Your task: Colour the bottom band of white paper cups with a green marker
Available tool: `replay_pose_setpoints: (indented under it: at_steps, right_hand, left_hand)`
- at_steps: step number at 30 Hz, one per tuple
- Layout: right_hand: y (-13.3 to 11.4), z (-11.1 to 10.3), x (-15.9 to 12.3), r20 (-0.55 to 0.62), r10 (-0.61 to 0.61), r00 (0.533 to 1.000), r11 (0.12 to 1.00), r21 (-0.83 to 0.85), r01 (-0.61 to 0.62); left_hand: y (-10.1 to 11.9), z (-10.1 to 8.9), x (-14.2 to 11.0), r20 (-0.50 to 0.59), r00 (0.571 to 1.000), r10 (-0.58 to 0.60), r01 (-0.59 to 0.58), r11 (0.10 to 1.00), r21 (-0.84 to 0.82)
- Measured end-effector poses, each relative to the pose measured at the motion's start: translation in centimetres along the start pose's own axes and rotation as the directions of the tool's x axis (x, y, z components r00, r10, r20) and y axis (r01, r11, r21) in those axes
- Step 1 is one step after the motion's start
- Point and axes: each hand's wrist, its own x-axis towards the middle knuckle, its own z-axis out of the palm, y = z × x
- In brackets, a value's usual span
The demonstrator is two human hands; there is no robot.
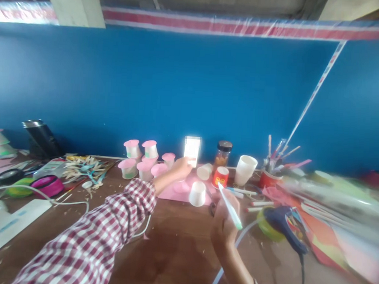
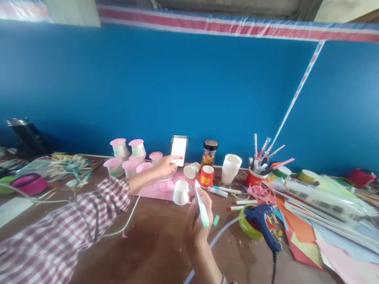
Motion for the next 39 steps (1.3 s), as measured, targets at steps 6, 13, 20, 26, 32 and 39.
replay_pose_setpoints:
  at_steps: [6,13,20,26,32,39]
  right_hand:
    - [0.4,0.4,-0.7,0.060,-0.108,0.992,0.994,-0.021,0.110]
    - [0.2,1.0,-1.1,0.176,-0.249,0.952,0.968,0.009,0.252]
    - [-2.4,0.2,1.1,0.179,0.076,0.981,0.986,0.130,-0.100]
    - [0.1,-3.8,10.7,0.146,-0.018,0.989,0.866,-0.492,0.088]
    - [4.6,-5.4,17.5,0.260,0.180,0.949,0.492,-0.859,0.142]
    - [6.2,-4.4,18.0,0.357,0.362,0.861,0.336,-0.912,0.237]
  left_hand:
    - [-2.6,-6.5,-2.9,-0.047,0.993,-0.111,0.116,0.986,0.119]
    - [-5.5,-10.5,-5.8,-0.073,0.978,-0.196,0.205,0.965,0.164]
    - [0.3,-3.6,-13.6,0.130,0.992,-0.001,0.010,0.998,-0.070]
    - [1.4,3.2,-19.3,-0.127,0.925,0.358,-0.370,0.925,-0.091]
    - [0.4,4.0,-19.7,-0.088,0.834,0.545,-0.542,0.838,0.061]
    - [0.5,3.8,-19.8,-0.108,0.839,0.534,-0.534,0.845,0.032]
